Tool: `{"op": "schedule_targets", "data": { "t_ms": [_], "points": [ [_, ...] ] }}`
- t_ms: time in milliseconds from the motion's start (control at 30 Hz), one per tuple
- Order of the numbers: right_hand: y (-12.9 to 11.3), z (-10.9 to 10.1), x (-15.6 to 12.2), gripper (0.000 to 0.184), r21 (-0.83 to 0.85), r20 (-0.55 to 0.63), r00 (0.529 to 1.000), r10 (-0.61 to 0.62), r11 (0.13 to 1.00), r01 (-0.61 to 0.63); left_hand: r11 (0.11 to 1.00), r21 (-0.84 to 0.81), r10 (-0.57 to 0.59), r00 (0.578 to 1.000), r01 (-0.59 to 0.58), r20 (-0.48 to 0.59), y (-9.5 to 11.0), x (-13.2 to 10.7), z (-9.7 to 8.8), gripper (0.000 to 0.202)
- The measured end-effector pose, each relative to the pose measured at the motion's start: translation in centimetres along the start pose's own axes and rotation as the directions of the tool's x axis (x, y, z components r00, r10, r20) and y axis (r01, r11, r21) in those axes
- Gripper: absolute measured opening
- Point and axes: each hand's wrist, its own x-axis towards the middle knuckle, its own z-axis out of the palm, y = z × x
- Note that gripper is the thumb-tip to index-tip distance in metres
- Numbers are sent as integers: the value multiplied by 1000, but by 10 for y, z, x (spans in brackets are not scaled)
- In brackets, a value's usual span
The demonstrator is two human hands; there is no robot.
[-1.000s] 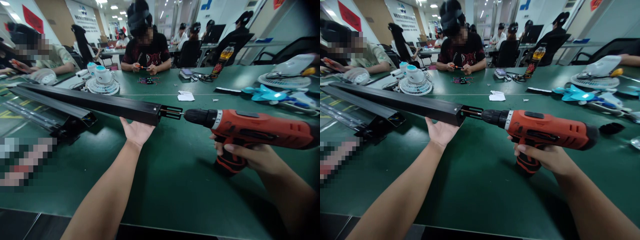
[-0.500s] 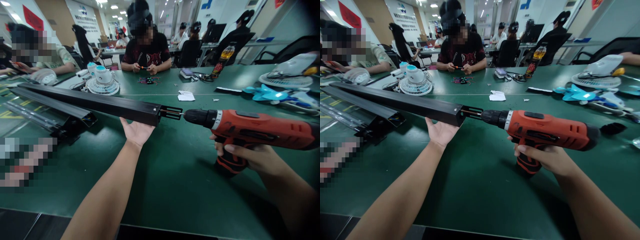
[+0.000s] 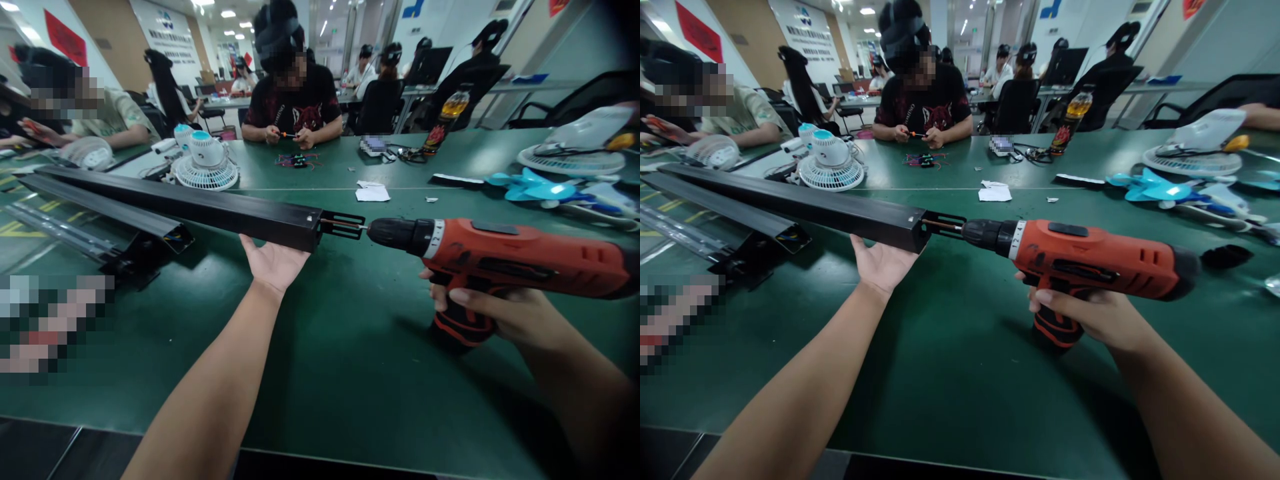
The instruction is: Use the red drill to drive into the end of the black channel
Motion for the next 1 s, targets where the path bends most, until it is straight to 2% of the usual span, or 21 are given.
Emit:
{"op": "schedule_targets", "data": {
  "t_ms": [367,1000],
  "points": [
    [2,-1,-1,30,-8,-3,1000,18,1000,-18,1000,-15,-4,999,3,-44,0,-5,5,115],
    [1,0,-1,27,-6,-15,999,39,999,-39,1000,-24,-18,1000,18,-20,1,-1,-2,115]
  ]
}}
